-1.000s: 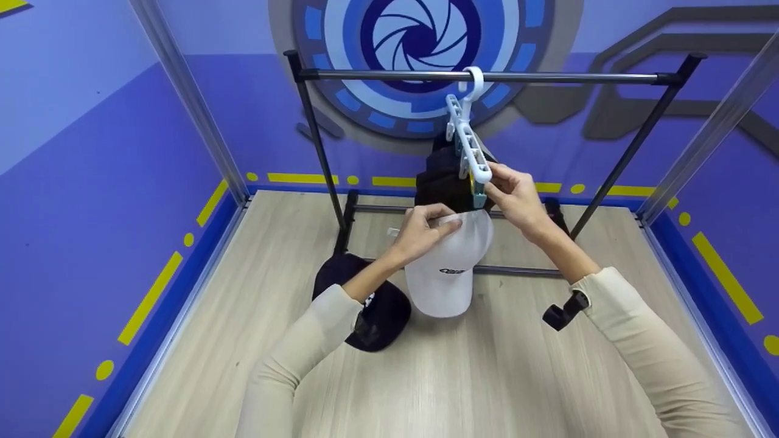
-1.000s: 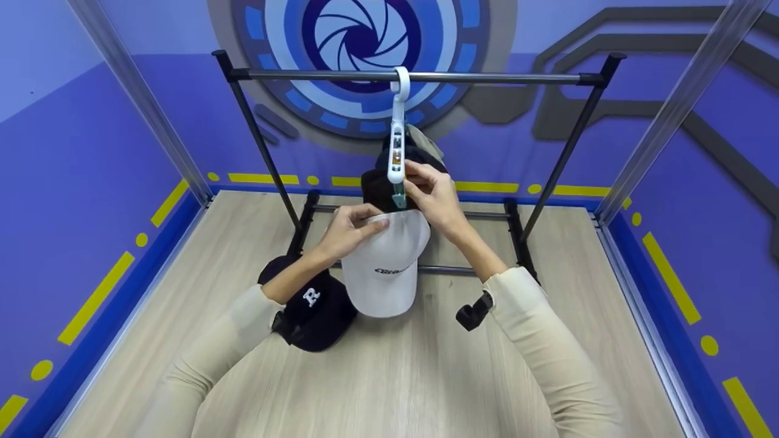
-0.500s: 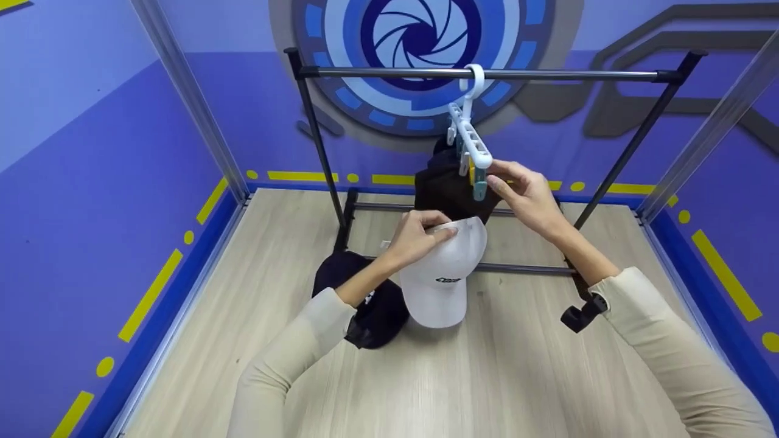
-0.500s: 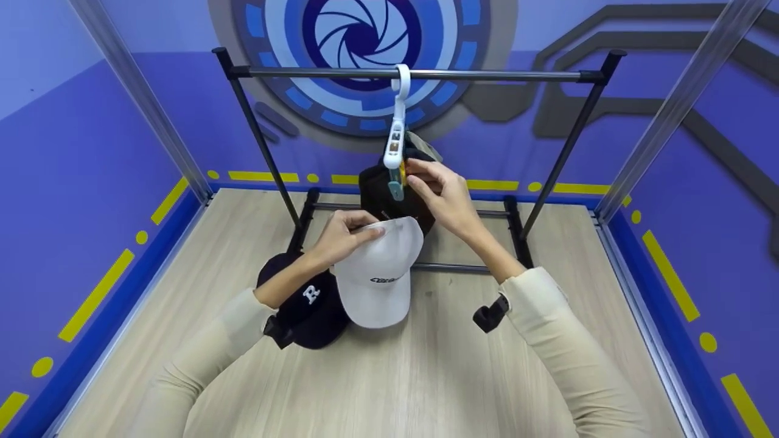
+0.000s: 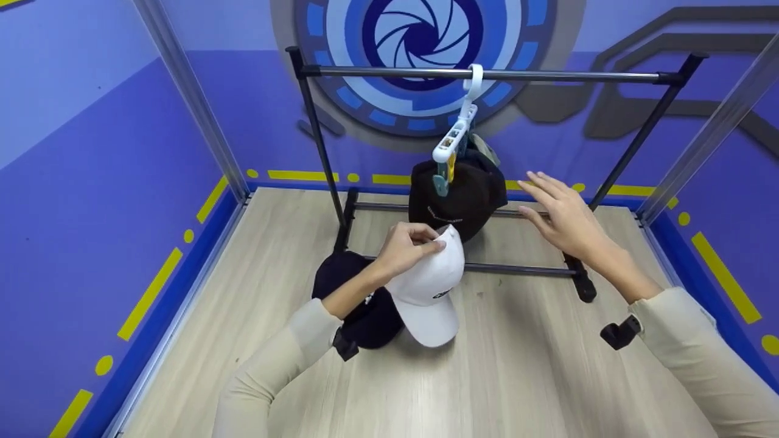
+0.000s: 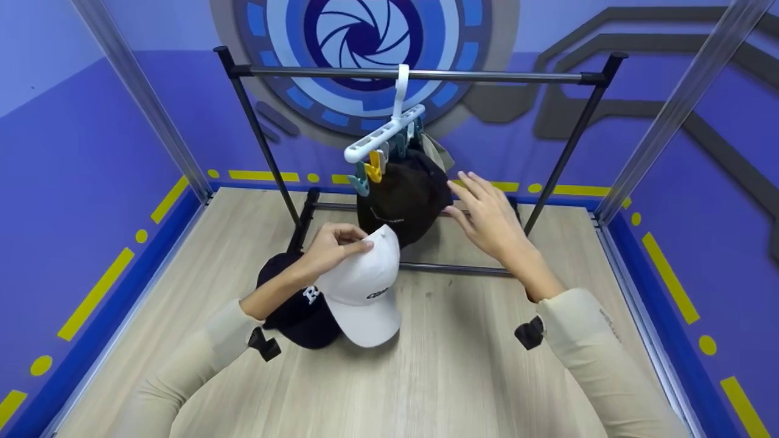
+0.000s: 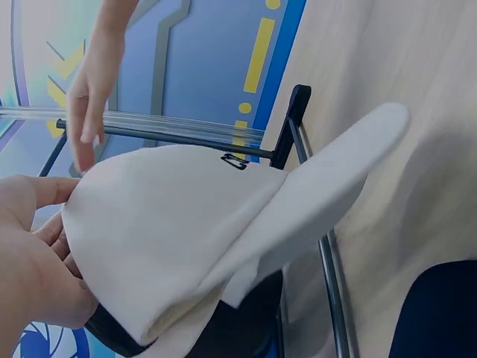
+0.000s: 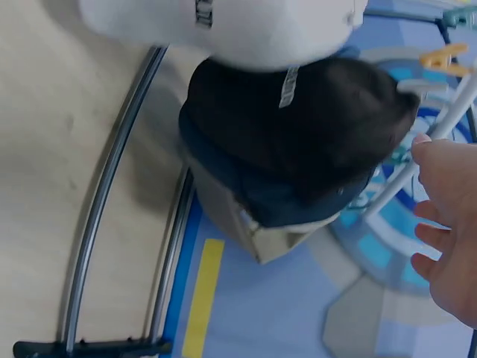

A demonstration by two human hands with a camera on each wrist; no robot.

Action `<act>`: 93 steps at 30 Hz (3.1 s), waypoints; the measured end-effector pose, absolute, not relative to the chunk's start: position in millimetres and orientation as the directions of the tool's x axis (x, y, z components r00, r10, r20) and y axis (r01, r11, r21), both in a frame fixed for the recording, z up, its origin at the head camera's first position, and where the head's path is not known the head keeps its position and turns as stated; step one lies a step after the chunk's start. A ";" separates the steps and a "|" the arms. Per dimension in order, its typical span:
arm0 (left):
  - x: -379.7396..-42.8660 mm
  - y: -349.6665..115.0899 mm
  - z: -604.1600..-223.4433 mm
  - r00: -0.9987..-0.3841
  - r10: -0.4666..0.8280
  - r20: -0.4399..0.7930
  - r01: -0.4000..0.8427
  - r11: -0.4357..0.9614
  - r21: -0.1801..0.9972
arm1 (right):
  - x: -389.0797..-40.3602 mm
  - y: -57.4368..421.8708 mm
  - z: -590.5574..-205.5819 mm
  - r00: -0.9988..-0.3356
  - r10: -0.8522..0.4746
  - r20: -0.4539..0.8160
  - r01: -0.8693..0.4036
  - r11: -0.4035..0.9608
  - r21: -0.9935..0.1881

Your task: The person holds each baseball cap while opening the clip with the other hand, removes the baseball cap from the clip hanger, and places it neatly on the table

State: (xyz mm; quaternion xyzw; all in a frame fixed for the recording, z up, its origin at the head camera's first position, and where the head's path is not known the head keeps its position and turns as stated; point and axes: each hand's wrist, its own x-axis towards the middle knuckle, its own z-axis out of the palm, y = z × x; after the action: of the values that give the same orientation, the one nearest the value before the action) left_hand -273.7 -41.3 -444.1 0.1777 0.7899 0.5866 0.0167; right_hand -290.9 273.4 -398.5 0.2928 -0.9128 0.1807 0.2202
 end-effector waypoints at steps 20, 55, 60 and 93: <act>-266.9 -80.4 -469.1 -0.981 0.196 0.005 0.056 0.256 0.965 | -290.0 335.0 -425.9 -0.811 -0.351 0.468 -0.521 0.798 -0.304; -265.9 -148.7 -499.4 -0.986 -0.053 -0.159 -0.158 0.599 0.785 | -285.8 346.9 -451.5 -0.874 -0.382 0.299 -0.461 0.847 -0.266; -261.1 -159.1 -498.4 -0.985 -0.062 -0.164 -0.161 0.686 0.709 | -282.4 352.0 -455.9 -0.884 -0.370 0.286 -0.445 0.853 -0.272; -295.9 -125.7 -464.2 -0.908 0.321 0.268 0.415 0.765 0.492 | -285.4 348.3 -471.7 -0.888 -0.389 0.244 -0.444 0.863 -0.242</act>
State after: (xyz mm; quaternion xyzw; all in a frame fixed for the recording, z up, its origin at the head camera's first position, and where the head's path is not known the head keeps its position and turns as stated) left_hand -295.9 -125.7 -464.2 0.1967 0.9357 0.2806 -0.0842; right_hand -285.4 348.3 -471.7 0.2168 -0.9604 0.1474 0.0939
